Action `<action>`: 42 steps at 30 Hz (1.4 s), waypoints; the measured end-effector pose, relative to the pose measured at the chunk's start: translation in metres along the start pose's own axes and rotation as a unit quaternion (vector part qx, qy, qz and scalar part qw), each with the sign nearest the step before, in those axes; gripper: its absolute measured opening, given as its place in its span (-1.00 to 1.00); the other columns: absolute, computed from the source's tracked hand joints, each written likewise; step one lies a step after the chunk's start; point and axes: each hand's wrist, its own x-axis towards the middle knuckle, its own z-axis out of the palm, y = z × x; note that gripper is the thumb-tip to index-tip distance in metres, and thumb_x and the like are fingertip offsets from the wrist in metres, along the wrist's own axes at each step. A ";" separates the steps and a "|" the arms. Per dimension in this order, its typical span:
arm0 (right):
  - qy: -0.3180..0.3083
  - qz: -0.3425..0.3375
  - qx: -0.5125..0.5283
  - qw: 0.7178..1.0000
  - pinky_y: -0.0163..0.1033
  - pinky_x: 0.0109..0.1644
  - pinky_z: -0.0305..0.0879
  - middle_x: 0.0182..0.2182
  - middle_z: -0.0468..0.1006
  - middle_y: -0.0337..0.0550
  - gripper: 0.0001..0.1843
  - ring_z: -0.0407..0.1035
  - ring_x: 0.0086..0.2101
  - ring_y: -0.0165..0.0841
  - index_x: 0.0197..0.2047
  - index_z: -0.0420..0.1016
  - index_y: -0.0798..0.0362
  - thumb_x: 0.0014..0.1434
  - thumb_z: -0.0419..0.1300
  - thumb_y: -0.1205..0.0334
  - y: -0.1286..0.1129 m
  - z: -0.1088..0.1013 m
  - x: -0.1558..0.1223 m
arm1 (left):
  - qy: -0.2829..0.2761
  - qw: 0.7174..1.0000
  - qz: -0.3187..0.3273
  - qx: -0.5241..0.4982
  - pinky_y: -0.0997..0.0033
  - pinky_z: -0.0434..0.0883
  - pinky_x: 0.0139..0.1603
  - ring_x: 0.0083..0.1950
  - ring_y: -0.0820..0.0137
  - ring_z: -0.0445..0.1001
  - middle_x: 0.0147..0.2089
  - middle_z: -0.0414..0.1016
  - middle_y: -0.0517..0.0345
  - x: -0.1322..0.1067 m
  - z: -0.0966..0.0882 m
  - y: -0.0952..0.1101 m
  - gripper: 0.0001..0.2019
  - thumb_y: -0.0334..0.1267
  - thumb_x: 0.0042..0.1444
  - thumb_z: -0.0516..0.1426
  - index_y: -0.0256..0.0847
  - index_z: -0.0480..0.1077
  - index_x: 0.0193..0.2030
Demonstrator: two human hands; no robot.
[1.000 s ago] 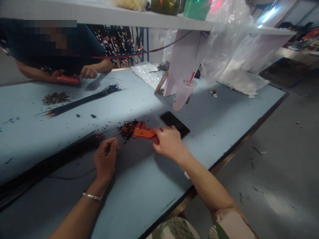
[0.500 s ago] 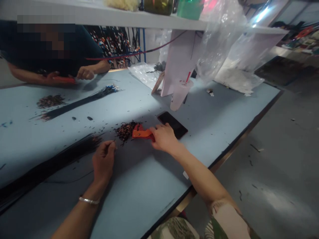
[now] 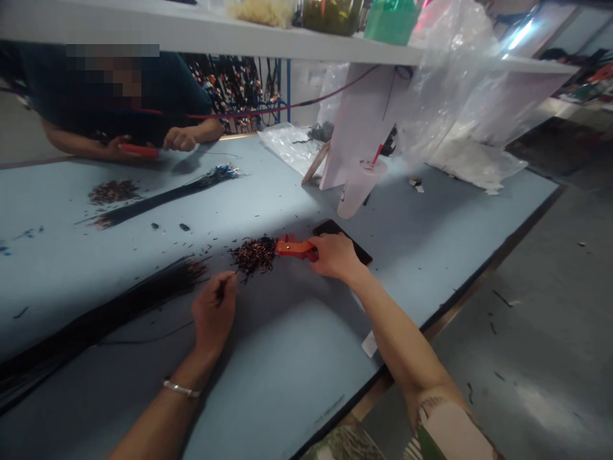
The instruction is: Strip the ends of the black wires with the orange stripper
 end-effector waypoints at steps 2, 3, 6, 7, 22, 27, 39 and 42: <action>-0.005 0.003 0.169 0.986 -0.24 -0.28 0.17 -0.39 0.53 -0.16 -0.66 0.40 -0.34 -0.24 -0.12 0.54 0.02 -0.01 0.22 0.15 -0.007 0.006 -0.008 | -0.005 1.000 -0.010 0.004 0.56 0.24 -0.45 -0.52 0.50 0.31 -0.53 0.38 0.28 0.000 0.000 0.001 -0.80 -0.20 0.17 0.05 -0.22 0.44 -0.34; -0.019 0.001 0.282 0.959 -0.25 -0.30 0.19 -0.38 0.53 -0.16 -0.62 0.40 -0.34 -0.25 -0.09 0.52 0.03 0.01 0.23 0.10 -0.011 0.009 -0.013 | -0.007 1.000 -0.013 0.005 0.55 0.25 -0.45 -0.53 0.50 0.31 -0.53 0.38 0.28 0.000 -0.001 0.001 -0.80 -0.21 0.17 0.04 -0.22 0.44 -0.32; -0.136 -0.037 0.593 0.793 -0.27 -0.38 0.24 -0.32 0.53 -0.11 -0.54 0.41 -0.35 -0.27 -0.09 0.47 0.09 -0.01 0.26 0.01 -0.028 0.020 -0.028 | -0.014 1.000 -0.016 0.004 0.54 0.27 -0.46 -0.51 0.48 0.34 -0.52 0.38 0.27 0.000 -0.001 0.000 -0.81 -0.23 0.18 0.03 -0.22 0.44 -0.28; -0.168 -0.035 0.653 0.737 -0.27 -0.38 0.27 -0.30 0.53 -0.08 -0.51 0.42 -0.34 -0.27 -0.07 0.46 0.11 -0.03 0.28 0.02 -0.034 0.024 -0.032 | -0.017 1.000 -0.014 0.004 0.54 0.28 -0.45 -0.50 0.47 0.36 -0.51 0.40 0.26 0.000 -0.001 0.000 -0.81 -0.23 0.18 0.03 -0.22 0.45 -0.28; -0.331 -0.051 0.829 0.447 -0.19 -0.20 0.43 -0.28 0.58 -0.06 -0.48 0.53 -0.27 -0.25 -0.03 0.43 0.18 -0.15 0.25 0.37 -0.046 0.062 -0.047 | 0.043 0.997 0.057 0.001 0.52 0.34 -0.37 -0.43 0.49 0.42 -0.44 0.47 0.23 -0.008 -0.006 0.001 -0.82 -0.25 0.25 0.05 -0.20 0.47 -0.20; -0.346 -0.050 0.812 0.467 -0.23 -0.28 0.43 -0.30 0.58 -0.03 -0.54 0.53 -0.34 -0.28 -0.09 0.47 0.21 -0.13 0.29 0.34 -0.044 0.065 -0.048 | 0.011 0.996 0.080 0.029 0.50 0.33 -0.34 -0.39 0.47 0.41 -0.38 0.46 0.19 -0.010 -0.011 0.004 -0.83 -0.29 0.27 0.01 -0.22 0.42 -0.20; -0.333 -0.070 0.812 0.474 -0.16 -0.24 0.43 -0.27 0.59 -0.02 -0.49 0.54 -0.32 -0.24 -0.02 0.44 0.20 -0.11 0.25 0.29 -0.038 0.060 -0.047 | 0.007 0.990 0.127 0.062 0.50 0.30 -0.36 -0.43 0.48 0.38 -0.45 0.41 0.23 -0.009 -0.010 0.005 -0.85 -0.32 0.27 0.03 -0.22 0.42 -0.24; -0.327 -0.073 0.813 0.475 -0.17 -0.25 0.43 -0.28 0.58 -0.01 -0.51 0.54 -0.31 -0.24 -0.03 0.42 0.20 -0.09 0.26 0.29 -0.037 0.059 -0.047 | 0.009 0.988 0.138 0.065 0.51 0.30 -0.37 -0.44 0.48 0.38 -0.46 0.39 0.24 -0.009 -0.010 0.006 -0.86 -0.33 0.26 0.04 -0.22 0.41 -0.25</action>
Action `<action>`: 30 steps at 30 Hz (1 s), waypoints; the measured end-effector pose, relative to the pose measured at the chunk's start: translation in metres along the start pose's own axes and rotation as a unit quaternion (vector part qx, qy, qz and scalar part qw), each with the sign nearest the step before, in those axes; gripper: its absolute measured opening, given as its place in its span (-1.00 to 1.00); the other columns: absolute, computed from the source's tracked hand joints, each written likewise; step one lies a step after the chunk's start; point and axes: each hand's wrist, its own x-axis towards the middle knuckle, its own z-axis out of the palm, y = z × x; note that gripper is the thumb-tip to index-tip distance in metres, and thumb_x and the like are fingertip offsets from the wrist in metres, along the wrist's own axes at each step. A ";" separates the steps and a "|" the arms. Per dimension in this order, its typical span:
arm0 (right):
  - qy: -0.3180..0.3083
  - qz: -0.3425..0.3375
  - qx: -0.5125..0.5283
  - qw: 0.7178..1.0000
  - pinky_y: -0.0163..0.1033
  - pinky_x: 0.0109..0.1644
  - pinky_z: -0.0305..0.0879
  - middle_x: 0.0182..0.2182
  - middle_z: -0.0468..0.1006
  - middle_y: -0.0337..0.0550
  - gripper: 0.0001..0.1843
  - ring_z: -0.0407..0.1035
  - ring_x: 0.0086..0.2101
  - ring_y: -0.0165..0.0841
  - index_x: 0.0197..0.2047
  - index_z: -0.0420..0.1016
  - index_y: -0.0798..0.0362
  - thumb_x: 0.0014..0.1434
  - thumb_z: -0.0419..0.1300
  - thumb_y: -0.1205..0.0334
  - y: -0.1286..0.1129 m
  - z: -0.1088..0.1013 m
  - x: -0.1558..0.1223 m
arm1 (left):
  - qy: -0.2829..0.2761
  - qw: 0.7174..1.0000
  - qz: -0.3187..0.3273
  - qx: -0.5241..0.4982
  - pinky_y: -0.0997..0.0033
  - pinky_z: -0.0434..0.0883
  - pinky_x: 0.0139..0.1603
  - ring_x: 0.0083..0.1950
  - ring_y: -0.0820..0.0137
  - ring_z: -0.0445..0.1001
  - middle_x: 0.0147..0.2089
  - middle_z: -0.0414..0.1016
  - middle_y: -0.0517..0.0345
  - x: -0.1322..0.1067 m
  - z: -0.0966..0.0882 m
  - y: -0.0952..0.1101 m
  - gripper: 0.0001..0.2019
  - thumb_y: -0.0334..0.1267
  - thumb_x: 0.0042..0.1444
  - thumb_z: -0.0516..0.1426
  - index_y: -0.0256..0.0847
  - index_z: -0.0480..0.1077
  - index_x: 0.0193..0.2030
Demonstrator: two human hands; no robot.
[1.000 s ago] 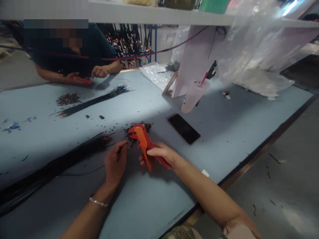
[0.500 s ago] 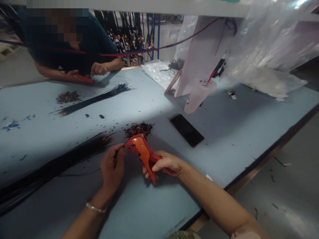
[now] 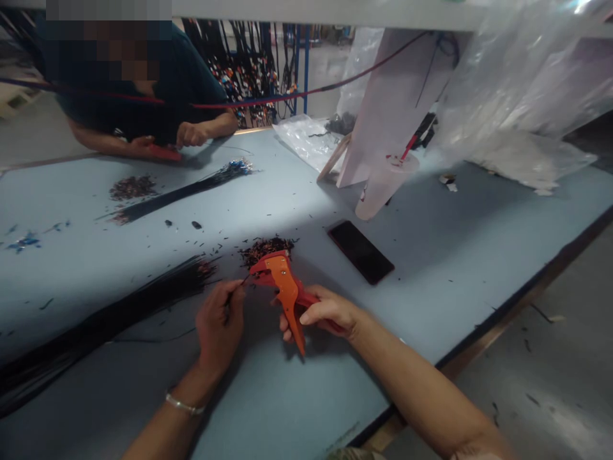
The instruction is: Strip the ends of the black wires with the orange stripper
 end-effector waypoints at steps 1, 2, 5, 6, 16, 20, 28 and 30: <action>0.001 0.003 -0.003 1.000 -0.18 -0.25 0.43 -0.28 0.58 -0.01 -0.51 0.54 -0.31 -0.25 -0.03 0.42 0.20 -0.08 0.26 0.29 0.000 0.000 0.000 | -0.001 1.000 0.001 -0.001 0.51 0.31 -0.37 -0.44 0.48 0.38 -0.45 0.40 0.23 0.000 0.000 0.000 -0.87 -0.34 0.26 0.04 -0.22 0.41 -0.25; 0.002 0.007 -0.006 1.000 -0.18 -0.25 0.43 -0.29 0.59 -0.01 -0.50 0.54 -0.31 -0.25 -0.02 0.43 0.21 -0.08 0.27 0.29 0.001 -0.001 0.000 | -0.004 1.000 0.002 -0.002 0.50 0.31 -0.36 -0.43 0.48 0.39 -0.45 0.40 0.23 0.000 0.000 0.000 -0.87 -0.34 0.26 0.04 -0.22 0.41 -0.25; 0.005 0.013 -0.009 1.000 -0.17 -0.25 0.44 -0.31 0.60 -0.01 -0.48 0.54 -0.32 -0.23 -0.01 0.44 0.21 -0.10 0.28 0.29 0.002 -0.002 0.001 | -0.010 1.000 0.004 -0.006 0.51 0.31 -0.36 -0.42 0.47 0.40 -0.44 0.40 0.22 -0.001 -0.001 0.000 -0.88 -0.36 0.26 0.04 -0.22 0.41 -0.25; 0.007 0.011 -0.009 1.000 -0.16 -0.25 0.44 -0.30 0.60 0.00 -0.48 0.54 -0.33 -0.23 -0.01 0.44 0.21 -0.11 0.28 0.29 0.003 -0.002 0.001 | -0.010 1.000 0.006 -0.008 0.51 0.31 -0.37 -0.42 0.48 0.40 -0.44 0.40 0.23 -0.001 -0.001 0.000 -0.88 -0.37 0.25 0.04 -0.22 0.40 -0.25; -0.003 0.018 -0.022 1.000 -0.21 -0.27 0.44 -0.30 0.60 -0.02 -0.52 0.54 -0.33 -0.25 -0.04 0.47 0.20 -0.11 0.27 0.31 0.002 -0.001 0.001 | -0.019 0.999 0.026 -0.039 0.51 0.30 -0.41 -0.47 0.50 0.35 -0.45 0.39 0.24 -0.003 0.000 0.002 -0.88 -0.38 0.24 0.05 -0.21 0.42 -0.24; -0.010 0.030 -0.024 0.999 -0.22 -0.31 0.45 -0.31 0.61 0.00 -0.52 0.54 -0.35 -0.25 -0.06 0.47 0.21 -0.12 0.28 0.30 0.002 -0.002 0.000 | -0.024 0.998 0.035 -0.051 0.52 0.28 -0.43 -0.47 0.50 0.33 -0.46 0.39 0.23 -0.003 -0.001 0.002 -0.89 -0.38 0.23 0.07 -0.21 0.43 -0.24; -0.037 0.032 -0.053 0.997 -0.21 -0.31 0.44 -0.31 0.60 0.01 -0.50 0.53 -0.34 -0.25 -0.05 0.48 0.23 -0.13 0.31 0.31 0.000 -0.008 -0.003 | 0.004 0.997 0.059 -0.049 0.50 0.31 -0.44 -0.49 0.50 0.34 -0.49 0.39 0.21 -0.003 -0.003 0.006 -0.88 -0.35 0.21 0.08 -0.21 0.44 -0.31; -0.037 0.032 -0.060 0.997 -0.22 -0.32 0.44 -0.31 0.60 0.00 -0.50 0.53 -0.34 -0.26 -0.05 0.48 0.23 -0.13 0.31 0.31 -0.001 -0.010 -0.003 | 0.010 0.996 0.071 -0.054 0.52 0.31 -0.45 -0.50 0.50 0.33 -0.50 0.39 0.21 -0.004 -0.003 0.006 -0.88 -0.37 0.21 0.09 -0.21 0.43 -0.32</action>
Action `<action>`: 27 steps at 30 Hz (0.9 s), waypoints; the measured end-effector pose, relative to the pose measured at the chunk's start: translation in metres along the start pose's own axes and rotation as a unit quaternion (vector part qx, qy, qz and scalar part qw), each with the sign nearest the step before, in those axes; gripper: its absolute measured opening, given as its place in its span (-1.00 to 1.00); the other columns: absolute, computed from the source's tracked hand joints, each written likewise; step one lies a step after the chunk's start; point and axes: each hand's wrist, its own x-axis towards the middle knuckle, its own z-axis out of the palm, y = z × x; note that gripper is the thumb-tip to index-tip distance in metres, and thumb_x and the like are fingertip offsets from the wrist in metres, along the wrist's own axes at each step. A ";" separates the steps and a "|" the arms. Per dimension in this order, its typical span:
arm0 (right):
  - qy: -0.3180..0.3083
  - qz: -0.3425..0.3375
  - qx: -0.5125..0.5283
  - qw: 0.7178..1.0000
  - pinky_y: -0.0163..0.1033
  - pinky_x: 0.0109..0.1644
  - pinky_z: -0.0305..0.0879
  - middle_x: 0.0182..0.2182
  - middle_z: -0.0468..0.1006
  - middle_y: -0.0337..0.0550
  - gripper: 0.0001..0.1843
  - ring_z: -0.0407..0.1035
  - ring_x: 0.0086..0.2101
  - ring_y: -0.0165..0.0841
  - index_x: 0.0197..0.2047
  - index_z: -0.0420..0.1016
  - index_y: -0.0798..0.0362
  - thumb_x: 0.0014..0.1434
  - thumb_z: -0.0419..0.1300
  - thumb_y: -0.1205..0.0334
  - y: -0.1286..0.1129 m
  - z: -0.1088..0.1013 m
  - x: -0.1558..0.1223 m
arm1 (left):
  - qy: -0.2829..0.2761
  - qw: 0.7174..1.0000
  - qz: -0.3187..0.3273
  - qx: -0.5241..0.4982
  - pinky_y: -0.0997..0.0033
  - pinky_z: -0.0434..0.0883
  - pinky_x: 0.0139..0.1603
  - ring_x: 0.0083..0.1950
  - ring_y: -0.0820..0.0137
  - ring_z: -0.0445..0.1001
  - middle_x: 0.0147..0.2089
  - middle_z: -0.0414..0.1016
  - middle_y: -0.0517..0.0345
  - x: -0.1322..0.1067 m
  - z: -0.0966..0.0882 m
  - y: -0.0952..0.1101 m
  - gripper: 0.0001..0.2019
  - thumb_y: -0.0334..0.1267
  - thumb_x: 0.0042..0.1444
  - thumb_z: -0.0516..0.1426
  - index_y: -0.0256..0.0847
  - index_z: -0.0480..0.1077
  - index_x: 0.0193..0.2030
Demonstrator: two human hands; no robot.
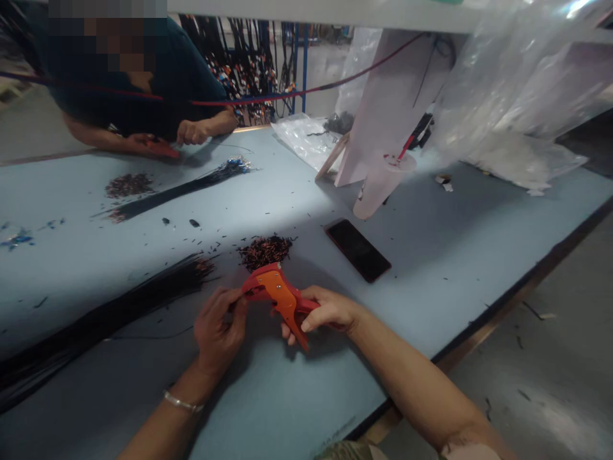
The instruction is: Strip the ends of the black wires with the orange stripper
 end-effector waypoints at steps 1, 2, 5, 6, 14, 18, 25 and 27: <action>-0.002 -0.001 -0.002 1.000 -0.22 -0.33 0.44 -0.32 0.60 -0.01 -0.49 0.52 -0.35 -0.26 -0.04 0.48 0.22 -0.13 0.31 0.31 0.000 -0.001 0.000 | -0.001 1.000 0.004 -0.001 0.52 0.31 -0.46 -0.49 0.51 0.33 -0.50 0.39 0.21 0.000 0.000 0.000 -0.88 -0.38 0.21 0.09 -0.21 0.43 -0.32; -0.006 -0.002 -0.002 1.000 -0.22 -0.34 0.44 -0.32 0.60 -0.01 -0.49 0.52 -0.35 -0.26 -0.04 0.48 0.22 -0.13 0.31 0.30 0.000 -0.001 0.000 | -0.001 1.000 0.009 -0.001 0.53 0.31 -0.46 -0.49 0.51 0.33 -0.49 0.38 0.21 -0.001 0.000 0.000 -0.88 -0.39 0.20 0.09 -0.21 0.43 -0.32; -0.017 -0.004 0.000 1.000 -0.22 -0.34 0.44 -0.32 0.59 -0.01 -0.47 0.51 -0.35 -0.26 -0.02 0.48 0.23 -0.11 0.31 0.27 0.000 -0.002 0.000 | 0.001 1.000 0.022 0.001 0.53 0.31 -0.45 -0.48 0.51 0.32 -0.48 0.38 0.21 -0.001 0.000 0.000 -0.89 -0.42 0.19 0.09 -0.21 0.43 -0.31; -0.019 -0.005 0.001 1.000 -0.21 -0.33 0.44 -0.32 0.59 -0.01 -0.47 0.51 -0.36 -0.27 -0.02 0.48 0.23 -0.11 0.31 0.26 0.000 -0.002 0.000 | 0.002 1.000 0.024 0.000 0.54 0.31 -0.45 -0.48 0.51 0.32 -0.48 0.37 0.21 -0.001 0.000 0.000 -0.89 -0.43 0.19 0.09 -0.21 0.43 -0.30; -0.015 -0.002 0.022 1.000 -0.24 -0.35 0.43 -0.36 0.55 -0.04 -0.49 0.49 -0.44 -0.33 -0.02 0.47 0.30 -0.05 0.29 0.23 -0.005 0.006 -0.001 | 0.004 1.000 0.024 -0.004 0.54 0.31 -0.43 -0.47 0.51 0.32 -0.46 0.36 0.22 -0.001 0.001 -0.001 -0.90 -0.45 0.18 0.10 -0.22 0.41 -0.29; -0.008 0.006 0.028 1.000 -0.28 -0.39 0.42 -0.39 0.52 -0.06 -0.53 0.48 -0.45 -0.35 -0.06 0.47 0.29 -0.01 0.31 0.18 -0.004 0.007 0.000 | 0.006 1.000 0.025 0.005 0.54 0.30 -0.43 -0.48 0.52 0.32 -0.47 0.37 0.22 -0.001 0.000 -0.001 -0.90 -0.45 0.18 0.10 -0.23 0.42 -0.28; 0.005 0.013 0.041 0.999 -0.32 -0.43 0.41 -0.45 0.48 -0.12 -0.60 0.43 -0.50 -0.40 -0.16 0.48 0.28 0.00 0.33 0.15 0.000 0.008 0.000 | 0.014 0.999 0.036 0.009 0.56 0.26 -0.48 -0.51 0.54 0.28 -0.49 0.32 0.25 0.001 0.000 0.000 -0.90 -0.46 0.18 0.10 -0.24 0.41 -0.30; 0.014 0.012 0.045 0.999 -0.33 -0.45 0.40 -0.47 0.48 -0.13 -0.61 0.41 -0.52 -0.42 -0.19 0.48 0.28 -0.02 0.34 0.16 -0.001 0.009 -0.001 | 0.021 0.999 0.046 0.005 0.57 0.25 -0.48 -0.50 0.54 0.28 -0.49 0.31 0.25 0.002 0.000 0.000 -0.90 -0.48 0.17 0.10 -0.24 0.41 -0.28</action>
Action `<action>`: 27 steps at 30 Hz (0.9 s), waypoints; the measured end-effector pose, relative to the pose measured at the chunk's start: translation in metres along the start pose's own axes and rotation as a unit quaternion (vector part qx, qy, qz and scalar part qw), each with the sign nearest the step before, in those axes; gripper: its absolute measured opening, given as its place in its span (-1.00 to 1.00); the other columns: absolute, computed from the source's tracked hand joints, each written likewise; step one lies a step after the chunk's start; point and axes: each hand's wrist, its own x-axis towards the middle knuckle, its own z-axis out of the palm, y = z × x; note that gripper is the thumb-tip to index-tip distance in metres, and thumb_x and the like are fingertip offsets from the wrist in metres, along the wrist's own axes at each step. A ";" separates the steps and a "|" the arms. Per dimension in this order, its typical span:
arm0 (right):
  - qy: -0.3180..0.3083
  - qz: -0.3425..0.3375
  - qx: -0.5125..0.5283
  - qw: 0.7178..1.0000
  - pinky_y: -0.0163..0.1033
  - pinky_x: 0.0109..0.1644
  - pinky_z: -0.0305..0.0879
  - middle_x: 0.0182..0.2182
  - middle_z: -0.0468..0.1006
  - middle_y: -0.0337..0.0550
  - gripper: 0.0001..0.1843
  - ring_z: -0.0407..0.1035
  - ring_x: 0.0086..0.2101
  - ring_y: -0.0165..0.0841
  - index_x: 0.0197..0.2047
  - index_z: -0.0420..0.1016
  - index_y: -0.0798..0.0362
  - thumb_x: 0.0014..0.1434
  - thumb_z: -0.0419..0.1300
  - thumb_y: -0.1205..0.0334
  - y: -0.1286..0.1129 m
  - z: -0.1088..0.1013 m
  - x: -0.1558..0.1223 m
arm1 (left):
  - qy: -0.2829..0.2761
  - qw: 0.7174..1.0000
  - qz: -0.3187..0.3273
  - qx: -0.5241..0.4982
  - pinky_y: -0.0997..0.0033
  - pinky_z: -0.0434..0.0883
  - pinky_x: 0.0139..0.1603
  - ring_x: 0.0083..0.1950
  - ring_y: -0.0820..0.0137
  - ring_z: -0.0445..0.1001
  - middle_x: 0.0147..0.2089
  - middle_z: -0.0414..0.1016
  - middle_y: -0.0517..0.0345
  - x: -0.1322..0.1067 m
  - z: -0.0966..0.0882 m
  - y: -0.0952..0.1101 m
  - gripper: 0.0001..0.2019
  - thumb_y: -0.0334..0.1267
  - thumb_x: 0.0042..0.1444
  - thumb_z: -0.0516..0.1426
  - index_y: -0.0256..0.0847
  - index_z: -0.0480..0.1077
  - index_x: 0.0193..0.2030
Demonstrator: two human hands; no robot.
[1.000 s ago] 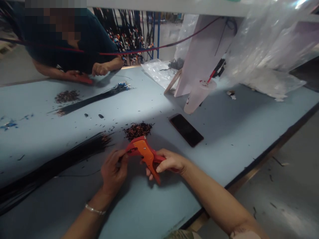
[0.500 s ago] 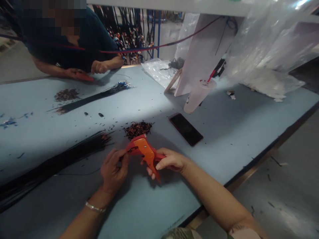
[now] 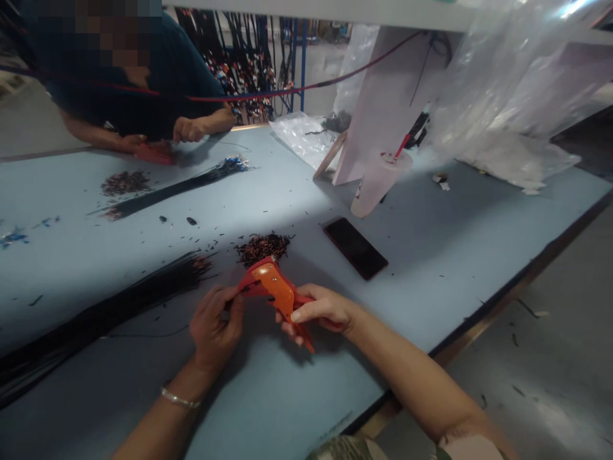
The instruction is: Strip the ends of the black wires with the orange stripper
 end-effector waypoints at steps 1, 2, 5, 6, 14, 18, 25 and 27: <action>0.005 0.000 0.001 1.000 -0.34 -0.46 0.39 -0.48 0.47 -0.14 -0.61 0.40 -0.53 -0.43 -0.21 0.48 0.28 -0.03 0.34 0.16 0.000 0.001 0.000 | 0.001 1.000 0.002 -0.001 0.57 0.25 -0.47 -0.50 0.54 0.28 -0.49 0.32 0.25 0.000 0.000 0.000 -0.89 -0.49 0.17 0.10 -0.24 0.41 -0.28; 0.009 -0.001 0.000 1.000 -0.35 -0.47 0.38 -0.48 0.47 -0.14 -0.62 0.39 -0.54 -0.43 -0.22 0.48 0.27 -0.04 0.35 0.16 0.000 0.001 0.000 | 0.001 1.000 0.003 -0.002 0.57 0.25 -0.47 -0.50 0.54 0.27 -0.48 0.32 0.25 0.000 0.000 0.000 -0.89 -0.50 0.16 0.10 -0.24 0.40 -0.28; 0.017 0.000 -0.009 1.000 -0.35 -0.51 0.37 -0.49 0.48 -0.15 -0.64 0.38 -0.56 -0.44 -0.24 0.48 0.25 -0.05 0.35 0.16 0.000 0.002 0.001 | -0.002 1.000 -0.002 0.000 0.56 0.25 -0.47 -0.52 0.54 0.25 -0.50 0.32 0.26 0.000 0.000 -0.001 -0.89 -0.49 0.16 0.11 -0.23 0.40 -0.29; 0.017 0.002 -0.009 1.000 -0.35 -0.51 0.38 -0.49 0.48 -0.15 -0.64 0.39 -0.56 -0.43 -0.24 0.48 0.24 -0.05 0.35 0.15 0.000 0.002 0.001 | -0.002 1.000 -0.004 0.002 0.56 0.25 -0.47 -0.52 0.54 0.25 -0.51 0.31 0.27 0.000 0.001 -0.001 -0.89 -0.49 0.16 0.11 -0.23 0.40 -0.30; -0.001 0.000 0.016 1.000 -0.33 -0.45 0.41 -0.49 0.48 -0.13 -0.62 0.42 -0.53 -0.41 -0.21 0.48 0.27 -0.04 0.32 0.15 0.002 0.002 0.002 | 0.009 1.000 0.008 0.008 0.57 0.25 -0.49 -0.53 0.55 0.24 -0.53 0.29 0.29 0.002 0.001 0.000 -0.91 -0.48 0.17 0.10 -0.24 0.40 -0.28; -0.016 -0.004 0.003 1.000 -0.32 -0.43 0.42 -0.46 0.49 -0.11 -0.60 0.45 -0.50 -0.38 -0.19 0.47 0.28 -0.04 0.32 0.15 -0.001 0.000 0.002 | 0.005 1.000 0.013 0.008 0.57 0.27 -0.44 -0.50 0.54 0.30 -0.50 0.35 0.27 0.001 0.000 -0.001 -0.90 -0.49 0.17 0.11 -0.23 0.40 -0.28; -0.012 -0.008 -0.035 0.999 -0.33 -0.49 0.41 -0.44 0.50 -0.10 -0.61 0.45 -0.49 -0.37 -0.19 0.47 0.26 -0.03 0.31 0.15 -0.006 0.000 0.000 | 0.007 1.000 0.016 0.012 0.55 0.30 -0.43 -0.51 0.53 0.31 -0.50 0.39 0.26 -0.001 0.000 -0.002 -0.91 -0.46 0.18 0.12 -0.22 0.40 -0.28; -0.012 -0.014 -0.042 0.999 -0.33 -0.49 0.40 -0.45 0.50 -0.11 -0.62 0.43 -0.49 -0.38 -0.19 0.46 0.25 -0.03 0.31 0.15 -0.007 0.001 0.000 | 0.006 1.000 0.013 0.011 0.54 0.30 -0.43 -0.50 0.53 0.32 -0.50 0.39 0.25 -0.001 0.000 -0.003 -0.91 -0.46 0.18 0.12 -0.22 0.40 -0.28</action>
